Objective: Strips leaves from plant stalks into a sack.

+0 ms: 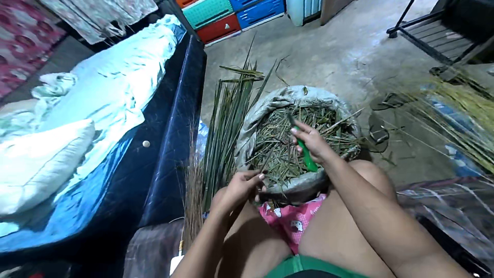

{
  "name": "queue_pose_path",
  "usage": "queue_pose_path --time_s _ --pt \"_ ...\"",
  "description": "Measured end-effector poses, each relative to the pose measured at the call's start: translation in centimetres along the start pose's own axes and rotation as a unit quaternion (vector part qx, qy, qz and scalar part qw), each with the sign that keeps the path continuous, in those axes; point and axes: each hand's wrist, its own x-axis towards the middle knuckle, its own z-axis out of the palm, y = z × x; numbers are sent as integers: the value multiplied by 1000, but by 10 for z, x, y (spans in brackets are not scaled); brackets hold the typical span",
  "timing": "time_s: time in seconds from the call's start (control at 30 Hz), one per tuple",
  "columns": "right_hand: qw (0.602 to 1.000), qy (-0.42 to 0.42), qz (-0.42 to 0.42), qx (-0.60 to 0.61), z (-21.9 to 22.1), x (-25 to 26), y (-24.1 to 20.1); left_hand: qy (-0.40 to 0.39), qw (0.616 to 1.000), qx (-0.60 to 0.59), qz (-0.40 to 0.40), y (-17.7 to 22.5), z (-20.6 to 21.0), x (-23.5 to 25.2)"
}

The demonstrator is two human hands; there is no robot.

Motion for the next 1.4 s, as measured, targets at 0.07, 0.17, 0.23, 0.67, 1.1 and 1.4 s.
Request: queue_pose_path --time_s 0.07,0.17,0.23,0.67,1.1,1.4 --pt "999 38 -19 1 -15 8 2 34 999 -10 -30 2 8 -7" --pt "999 0 -14 -51 -20 5 -2 124 991 -4 -53 1 21 -10" --pt "986 -71 15 -153 -7 -4 -1 176 982 40 -52 -1 29 -7" --pt "826 -202 -27 -526 64 -59 26 195 965 173 -12 -14 38 13" --pt "784 -145 41 -602 71 -46 35 241 906 346 -46 -16 56 29" --pt "793 -99 3 -602 72 -15 44 230 912 334 -62 -8 52 35"
